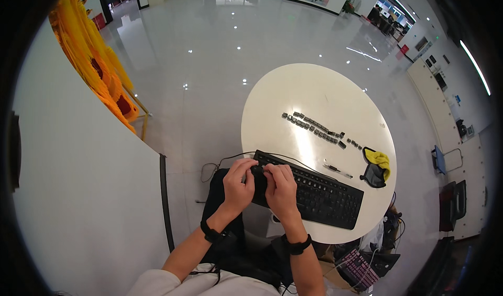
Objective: The recorder removes keycaps from a keyboard, cleans the board with a cloth, and replaces the keycaps.
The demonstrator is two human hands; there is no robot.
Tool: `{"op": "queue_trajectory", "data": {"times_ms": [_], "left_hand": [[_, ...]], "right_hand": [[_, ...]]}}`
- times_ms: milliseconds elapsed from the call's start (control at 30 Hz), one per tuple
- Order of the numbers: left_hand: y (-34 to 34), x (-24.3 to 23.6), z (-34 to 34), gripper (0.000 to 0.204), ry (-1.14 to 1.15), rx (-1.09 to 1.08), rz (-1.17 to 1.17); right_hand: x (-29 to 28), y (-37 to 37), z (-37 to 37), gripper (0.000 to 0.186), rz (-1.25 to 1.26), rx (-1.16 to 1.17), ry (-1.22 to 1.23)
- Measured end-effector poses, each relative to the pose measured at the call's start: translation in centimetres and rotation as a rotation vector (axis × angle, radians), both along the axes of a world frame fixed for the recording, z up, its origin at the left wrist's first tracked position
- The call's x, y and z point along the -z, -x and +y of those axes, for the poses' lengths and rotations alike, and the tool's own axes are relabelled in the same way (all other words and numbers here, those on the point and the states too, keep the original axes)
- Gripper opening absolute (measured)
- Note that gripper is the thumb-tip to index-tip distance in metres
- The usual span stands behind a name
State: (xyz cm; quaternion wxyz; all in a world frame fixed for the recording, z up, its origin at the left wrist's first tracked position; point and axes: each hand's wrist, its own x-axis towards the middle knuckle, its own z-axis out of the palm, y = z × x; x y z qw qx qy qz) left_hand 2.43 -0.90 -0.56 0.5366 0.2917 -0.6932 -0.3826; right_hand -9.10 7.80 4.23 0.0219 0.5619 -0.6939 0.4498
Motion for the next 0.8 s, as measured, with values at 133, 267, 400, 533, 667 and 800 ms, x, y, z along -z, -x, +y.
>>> {"op": "queue_trajectory", "data": {"times_ms": [133, 267, 400, 533, 667, 800], "left_hand": [[-0.2, -0.1, 0.4, 0.022, 0.013, -0.016, -0.005], [-0.2, 0.0, 0.6, 0.022, 0.021, -0.029, -0.024], [0.1, 0.2, 0.5, 0.023, 0.059, -0.037, -0.006], [0.2, 0.0, 0.5, 0.022, 0.052, -0.04, -0.016], [0.1, 0.0, 0.4, 0.021, 0.064, -0.035, -0.039], [0.1, 0.0, 0.4, 0.021, 0.113, -0.023, -0.085]], "right_hand": [[-0.1, -0.2, 0.0, 0.022, 0.007, 0.006, -0.01], [-0.1, -0.2, -0.3, 0.021, 0.0, -0.011, -0.005], [0.0, 0.7, -0.5, 0.021, 0.021, -0.04, 0.0], [0.0, 1.1, -0.6, 0.021, -0.012, -0.045, -0.025], [0.1, 1.0, -0.1, 0.02, -0.103, -0.024, -0.02], [0.9, 1.1, 0.3, 0.019, -0.058, 0.014, 0.02]]}}
